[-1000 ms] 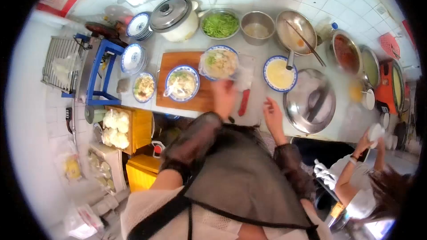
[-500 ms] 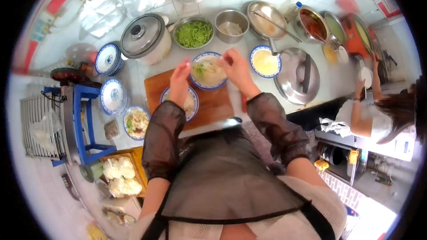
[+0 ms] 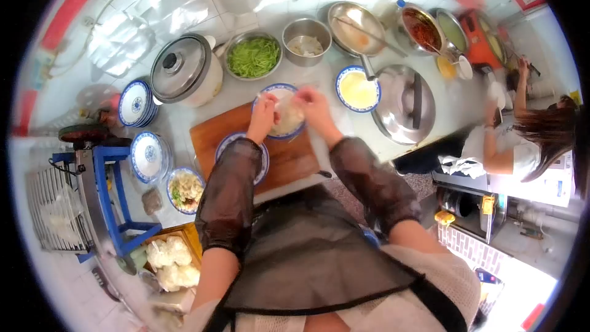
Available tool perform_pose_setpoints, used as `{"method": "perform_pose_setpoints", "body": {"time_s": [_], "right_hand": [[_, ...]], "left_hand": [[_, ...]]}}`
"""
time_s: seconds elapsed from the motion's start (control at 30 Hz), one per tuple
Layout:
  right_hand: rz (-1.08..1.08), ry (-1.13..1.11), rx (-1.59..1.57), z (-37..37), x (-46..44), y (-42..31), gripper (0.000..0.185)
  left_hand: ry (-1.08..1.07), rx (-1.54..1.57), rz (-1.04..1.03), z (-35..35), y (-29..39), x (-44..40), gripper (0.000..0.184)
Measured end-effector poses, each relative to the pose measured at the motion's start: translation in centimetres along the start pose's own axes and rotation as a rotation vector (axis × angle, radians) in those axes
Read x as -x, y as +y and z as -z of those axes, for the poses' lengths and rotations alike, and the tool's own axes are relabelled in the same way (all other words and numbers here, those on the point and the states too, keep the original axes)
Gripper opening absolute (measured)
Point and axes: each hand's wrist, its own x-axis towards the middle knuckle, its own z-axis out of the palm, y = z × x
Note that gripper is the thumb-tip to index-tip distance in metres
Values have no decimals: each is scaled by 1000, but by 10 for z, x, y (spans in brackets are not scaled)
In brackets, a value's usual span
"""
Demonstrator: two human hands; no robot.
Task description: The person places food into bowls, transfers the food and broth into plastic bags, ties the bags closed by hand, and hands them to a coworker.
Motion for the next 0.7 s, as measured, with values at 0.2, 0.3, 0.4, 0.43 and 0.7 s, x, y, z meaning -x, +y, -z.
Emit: {"method": "perform_pose_setpoints", "body": {"time_s": [0.2, 0.3, 0.4, 0.43, 0.7], "right_hand": [[-223, 752, -35, 154, -24, 103, 20], [-272, 383, 58, 177, -40, 106, 19], [-243, 541, -184, 177, -29, 117, 19], [-242, 542, -183, 174, -22, 103, 19], [-68, 427, 180, 176, -31, 37, 23]], "left_hand": [[-52, 117, 83, 2, 2, 4, 13], [-59, 147, 64, -1, -1, 1, 14], [-41, 110, 55, -4, -1, 1, 17], [-42, 111, 54, -4, -2, 0, 17], [56, 35, -111, -17, 3, -1, 21]]}}
